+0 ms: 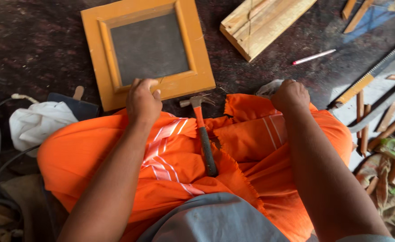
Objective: The person marks a wooden stick with a pencil, cuts it to size using a hand saw, and then hammers it into the frame of a window screen. They repeat this process for another piece of wood, securing it into the frame.
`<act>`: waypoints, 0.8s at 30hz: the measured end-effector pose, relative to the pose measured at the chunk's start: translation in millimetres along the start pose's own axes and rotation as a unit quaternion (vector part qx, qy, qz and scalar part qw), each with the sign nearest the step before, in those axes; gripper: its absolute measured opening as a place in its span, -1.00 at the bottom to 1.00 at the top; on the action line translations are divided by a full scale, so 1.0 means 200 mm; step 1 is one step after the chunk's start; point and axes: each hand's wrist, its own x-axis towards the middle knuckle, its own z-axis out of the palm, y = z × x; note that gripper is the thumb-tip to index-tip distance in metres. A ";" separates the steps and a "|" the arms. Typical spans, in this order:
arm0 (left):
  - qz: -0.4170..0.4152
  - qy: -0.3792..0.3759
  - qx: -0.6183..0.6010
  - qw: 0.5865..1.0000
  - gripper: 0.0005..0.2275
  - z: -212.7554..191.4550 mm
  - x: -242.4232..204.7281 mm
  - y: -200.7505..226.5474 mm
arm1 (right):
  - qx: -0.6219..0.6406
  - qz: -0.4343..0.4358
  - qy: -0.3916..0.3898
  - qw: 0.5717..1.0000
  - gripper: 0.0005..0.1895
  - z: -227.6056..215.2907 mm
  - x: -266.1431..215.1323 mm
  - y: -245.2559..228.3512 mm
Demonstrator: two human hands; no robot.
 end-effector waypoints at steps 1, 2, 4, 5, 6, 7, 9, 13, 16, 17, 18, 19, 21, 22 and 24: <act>-0.007 0.000 -0.001 1.000 -0.80 -0.01 -0.01 -0.01 | -0.005 -0.005 -0.004 1.000 -0.60 0.00 0.01 -0.02; -0.015 -0.003 -0.002 1.000 -0.81 0.00 -0.03 -0.02 | -0.012 -0.008 -0.010 1.000 -0.60 0.00 0.00 -0.01; -0.042 -0.016 -0.032 0.998 -0.83 0.01 -0.05 -0.03 | -0.023 -0.008 -0.029 0.999 -0.63 -0.02 -0.03 -0.01; -0.054 -0.022 -0.048 0.997 -0.84 0.03 -0.06 -0.02 | -0.027 -0.005 -0.041 0.999 -0.66 -0.03 -0.05 0.00; -0.047 -0.016 -0.047 0.998 -0.85 0.03 -0.05 -0.02 | -0.032 0.000 -0.053 0.998 -0.68 -0.04 -0.05 -0.02; -0.040 -0.011 -0.046 0.998 -0.85 0.03 -0.04 -0.02 | -0.015 0.003 -0.045 0.999 -0.68 -0.05 -0.06 -0.04; -0.031 -0.012 -0.045 0.998 -0.86 0.04 -0.04 -0.02 | 0.018 0.012 -0.031 0.999 -0.68 -0.07 -0.08 -0.06; -0.053 -0.049 -0.055 0.996 -0.86 0.07 -0.06 -0.02 | 0.008 0.003 -0.031 0.999 -0.68 -0.07 -0.12 -0.04; -0.029 -0.035 -0.058 0.997 -0.86 0.07 -0.05 -0.02 | -0.014 0.013 -0.040 0.999 -0.66 -0.06 -0.09 -0.07; -0.013 -0.024 -0.056 0.998 -0.86 0.07 -0.05 -0.01 | -0.013 0.009 -0.038 0.999 -0.71 -0.06 -0.09 -0.07; -0.011 -0.022 -0.060 0.998 -0.87 0.06 -0.05 -0.02 | -0.011 0.004 -0.036 0.999 -0.75 -0.05 -0.07 -0.08; -0.009 -0.020 -0.064 0.998 -0.87 0.07 -0.04 -0.02 | -0.014 0.013 -0.042 0.999 -0.75 -0.05 -0.05 -0.09; -0.013 -0.022 -0.079 0.997 -0.88 0.08 -0.05 -0.03 | -0.019 0.031 -0.058 0.998 -0.73 -0.04 -0.04 -0.08; -0.017 -0.027 -0.091 0.995 -0.88 0.08 -0.06 -0.04 | -0.001 0.043 -0.064 0.997 -0.77 -0.03 -0.05 -0.07; -0.009 -0.022 -0.098 0.995 -0.89 0.08 -0.07 -0.04 | 0.038 0.068 -0.075 0.994 -0.84 -0.03 -0.06 -0.05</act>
